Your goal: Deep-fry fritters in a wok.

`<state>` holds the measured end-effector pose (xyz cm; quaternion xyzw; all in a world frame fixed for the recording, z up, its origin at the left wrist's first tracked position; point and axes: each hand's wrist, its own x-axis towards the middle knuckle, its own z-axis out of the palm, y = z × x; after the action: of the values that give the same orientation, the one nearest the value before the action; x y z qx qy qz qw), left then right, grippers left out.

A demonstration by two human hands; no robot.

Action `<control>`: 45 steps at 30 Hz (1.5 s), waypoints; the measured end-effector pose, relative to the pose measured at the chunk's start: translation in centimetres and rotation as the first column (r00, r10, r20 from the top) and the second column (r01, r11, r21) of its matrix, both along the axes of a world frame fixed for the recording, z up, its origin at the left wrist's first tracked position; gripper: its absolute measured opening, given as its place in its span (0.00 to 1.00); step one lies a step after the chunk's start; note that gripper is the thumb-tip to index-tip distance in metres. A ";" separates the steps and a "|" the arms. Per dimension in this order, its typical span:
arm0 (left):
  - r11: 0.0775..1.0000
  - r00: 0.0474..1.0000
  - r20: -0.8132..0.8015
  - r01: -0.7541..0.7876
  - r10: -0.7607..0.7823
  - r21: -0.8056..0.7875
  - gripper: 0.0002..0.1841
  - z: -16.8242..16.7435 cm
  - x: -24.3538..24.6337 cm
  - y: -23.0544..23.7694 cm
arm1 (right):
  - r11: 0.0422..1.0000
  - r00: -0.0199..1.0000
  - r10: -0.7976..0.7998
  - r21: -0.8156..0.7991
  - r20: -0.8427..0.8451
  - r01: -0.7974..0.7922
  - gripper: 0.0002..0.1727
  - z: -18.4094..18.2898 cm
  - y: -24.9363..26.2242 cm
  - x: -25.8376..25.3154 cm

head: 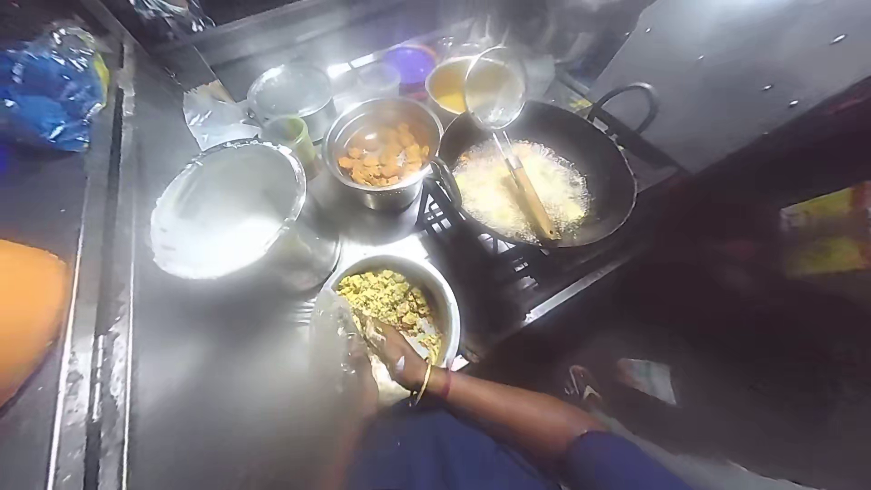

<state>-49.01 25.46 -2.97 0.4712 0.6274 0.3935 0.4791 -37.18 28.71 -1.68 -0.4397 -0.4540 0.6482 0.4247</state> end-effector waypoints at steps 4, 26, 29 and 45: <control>0.998 0.998 0.002 0.066 -0.067 0.022 0.26 0.2 0.0 -0.6 | 0.987 0.989 0.064 0.137 0.135 -0.082 0.29 0.0 -0.9 -0.2; 0.937 0.763 0.605 -0.341 0.228 0.078 0.31 -5.5 -5.8 -1.9 | 0.927 0.182 -0.371 0.375 0.911 0.014 0.18 15.2 3.6 31.6; 0.924 0.754 0.574 -0.383 0.321 -0.014 0.30 -4.2 -4.8 -2.0 | 0.958 -0.008 -0.285 0.285 0.958 -0.035 0.10 14.4 6.8 35.7; 0.882 0.749 0.577 -0.461 0.326 0.100 0.40 -4.9 -5.4 -3.0 | 0.844 0.003 -0.533 0.532 0.846 -0.062 0.15 15.6 7.4 37.0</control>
<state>-54.38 22.49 -7.85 0.2490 0.4991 0.6749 0.4832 -0.20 36.13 13.88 -0.7267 -0.6606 -0.0369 0.1847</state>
